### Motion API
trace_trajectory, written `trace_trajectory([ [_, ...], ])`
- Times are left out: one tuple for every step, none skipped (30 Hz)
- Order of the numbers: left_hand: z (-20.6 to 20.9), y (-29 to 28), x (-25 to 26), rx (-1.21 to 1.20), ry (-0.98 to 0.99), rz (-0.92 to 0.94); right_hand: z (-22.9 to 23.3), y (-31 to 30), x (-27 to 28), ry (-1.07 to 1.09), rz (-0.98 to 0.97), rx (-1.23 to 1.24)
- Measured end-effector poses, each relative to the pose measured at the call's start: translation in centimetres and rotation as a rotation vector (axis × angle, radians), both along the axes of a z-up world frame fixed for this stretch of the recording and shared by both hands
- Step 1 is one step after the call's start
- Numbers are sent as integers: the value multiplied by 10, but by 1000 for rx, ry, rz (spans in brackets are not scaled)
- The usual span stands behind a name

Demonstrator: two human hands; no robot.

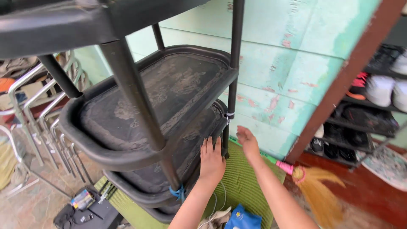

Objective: Securing a multi-tier plastic shelf unit using blue string to reinforce or repair it.

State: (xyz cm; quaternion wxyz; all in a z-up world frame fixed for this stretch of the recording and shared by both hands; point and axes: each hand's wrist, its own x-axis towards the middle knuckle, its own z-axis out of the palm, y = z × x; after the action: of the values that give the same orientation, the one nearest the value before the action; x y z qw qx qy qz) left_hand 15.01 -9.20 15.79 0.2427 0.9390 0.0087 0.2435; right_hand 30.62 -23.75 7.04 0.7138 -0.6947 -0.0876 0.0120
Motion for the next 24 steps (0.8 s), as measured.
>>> trace_trajectory([
  [-12, -2, 12, -12, 2, 36, 5, -1, 20, 2, 36, -12],
  [-24, -5, 25, 30, 22, 102, 10, -1, 41, -84, 78, 7],
  [-31, -5, 45, 73, 34, 177, 22, 4, 70, -181, 130, 31],
  [-27, -5, 61, 61, 25, 220, 29, 10, 95, -191, 174, 24],
  [-34, -8, 56, 85, 48, 275, 20, 13, 99, -300, 228, -14],
  [-40, -12, 50, 110, 72, 329, 11, 16, 100, -410, 283, -46],
  [-39, -11, 55, 112, 70, 366, 24, 24, 107, -415, 318, -35],
  [-37, -10, 60, 138, 37, 386, 39, 32, 114, -311, 374, -61],
  [-36, -10, 58, 168, 14, 390, 49, 35, 113, -196, 416, -88],
  [-34, -9, 53, 175, 23, 411, 51, 38, 112, -190, 438, -79],
  [-32, -13, 50, 170, 6, 408, 53, 37, 112, -256, 421, -160],
  [-31, -16, 47, 165, -11, 406, 55, 35, 113, -324, 403, -239],
  [-28, -15, 51, 168, -20, 421, 58, 38, 117, -336, 416, -234],
  [-26, -14, 55, 152, -27, 424, 61, 42, 121, -384, 421, -215],
  [-26, -15, 53, 134, -26, 425, 60, 44, 120, -424, 426, -198],
  [-24, -16, 54, 136, -25, 439, 68, 45, 119, -426, 439, -194],
  [-23, -16, 54, 135, -13, 440, 75, 45, 116, -390, 436, -270],
  [-21, -15, 53, 133, -2, 440, 82, 45, 114, -354, 432, -347],
  [-20, -17, 51, 133, 2, 445, 81, 45, 113, -352, 438, -346],
  [-18, -18, 48, 126, 12, 447, 80, 46, 112, -339, 437, -379],
  [-15, -19, 50, 118, 13, 449, 83, 47, 115, -335, 434, -414],
  [-15, -18, 54, 116, 8, 455, 82, 48, 120, -341, 438, -415],
  [-16, -17, 54, 111, 1, 450, 79, 49, 122, -337, 489, -345],
  [-16, -15, 55, 107, -7, 445, 76, 51, 124, -332, 540, -274],
])
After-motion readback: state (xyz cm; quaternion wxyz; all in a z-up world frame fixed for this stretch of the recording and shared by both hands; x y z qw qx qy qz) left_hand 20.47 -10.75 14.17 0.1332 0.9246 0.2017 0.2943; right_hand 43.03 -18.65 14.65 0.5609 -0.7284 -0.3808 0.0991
